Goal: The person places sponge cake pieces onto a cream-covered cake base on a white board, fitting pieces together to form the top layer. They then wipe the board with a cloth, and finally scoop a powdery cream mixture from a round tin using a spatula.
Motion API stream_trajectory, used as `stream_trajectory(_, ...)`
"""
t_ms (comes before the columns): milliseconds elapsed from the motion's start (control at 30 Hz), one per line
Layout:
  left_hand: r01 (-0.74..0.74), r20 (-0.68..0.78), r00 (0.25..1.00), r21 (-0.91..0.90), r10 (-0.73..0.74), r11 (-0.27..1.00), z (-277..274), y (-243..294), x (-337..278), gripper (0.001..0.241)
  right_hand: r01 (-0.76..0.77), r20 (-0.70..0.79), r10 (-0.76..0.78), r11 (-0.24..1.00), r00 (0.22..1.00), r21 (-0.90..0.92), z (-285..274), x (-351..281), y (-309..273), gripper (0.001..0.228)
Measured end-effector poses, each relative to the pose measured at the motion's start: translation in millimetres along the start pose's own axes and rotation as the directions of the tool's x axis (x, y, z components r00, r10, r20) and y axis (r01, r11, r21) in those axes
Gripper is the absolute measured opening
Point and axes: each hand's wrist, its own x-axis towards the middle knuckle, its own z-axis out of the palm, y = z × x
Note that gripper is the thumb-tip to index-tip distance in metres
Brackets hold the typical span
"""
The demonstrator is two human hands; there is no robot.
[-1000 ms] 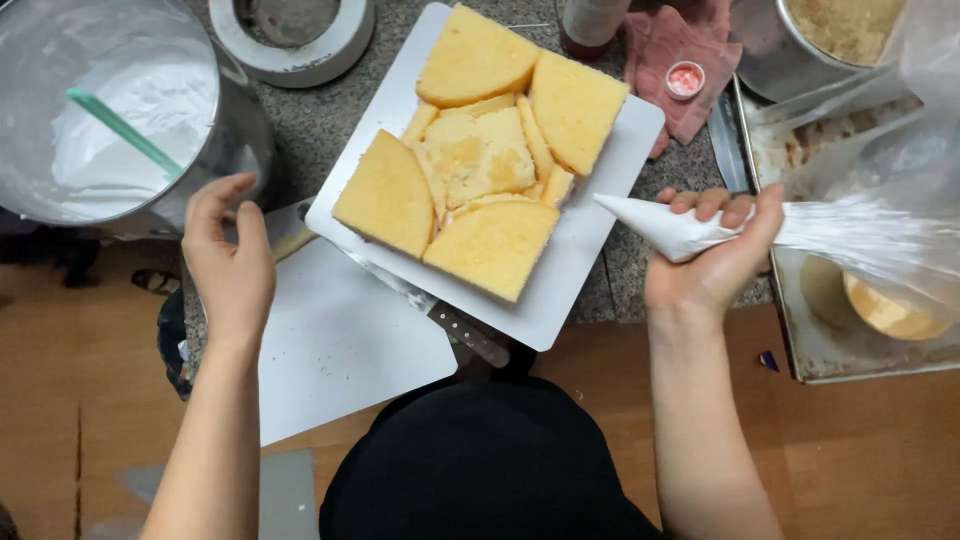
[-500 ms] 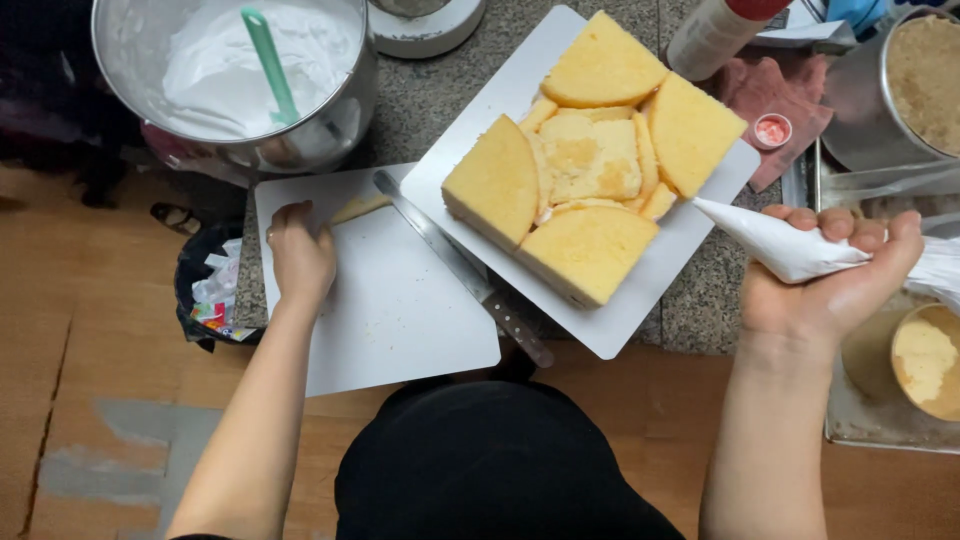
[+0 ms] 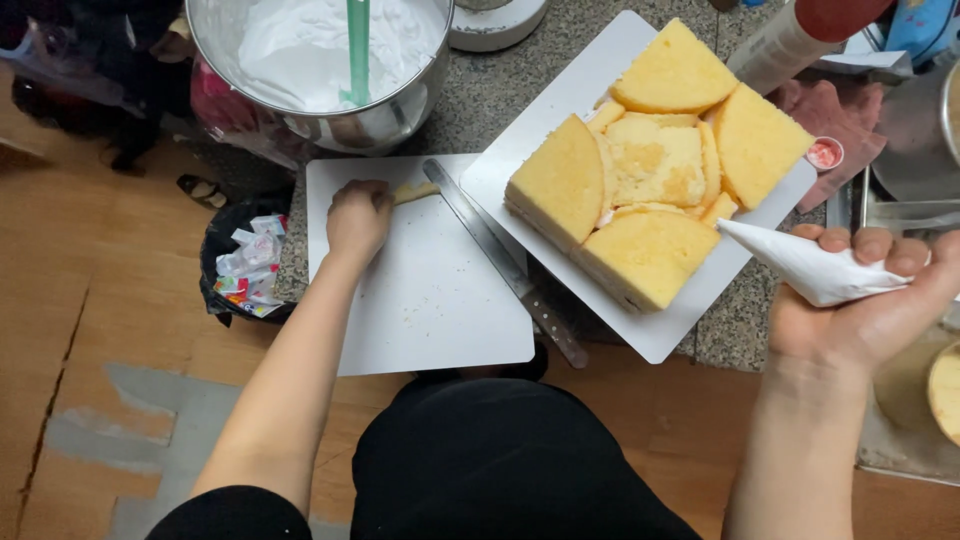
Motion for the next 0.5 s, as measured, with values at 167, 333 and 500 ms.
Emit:
stream_trajectory(167, -0.022, 0.083, 0.997, 0.146, 0.010, 0.989, 15.6, -5.5, 6.9, 0.026, 0.029, 0.024, -0.027, 0.997, 0.999, -0.075, 27.0, -13.5, 6.2, 0.040)
stream_trajectory(333, -0.074, 0.052, 0.996, 0.153, 0.067, 0.985, 5.1, 6.8, -5.4, 0.014, 0.114, 0.079, -0.100, 0.971, 0.992, -0.212, 50.8, -17.4, 8.5, 0.042)
stream_trajectory(500, -0.035, 0.086, 0.996, 0.056, 0.030, 0.998, -41.5, 40.2, -28.9, 0.020, 0.035, 0.155, 0.031, 0.914, 0.987, -0.405, 74.6, -0.9, 25.4, 0.045)
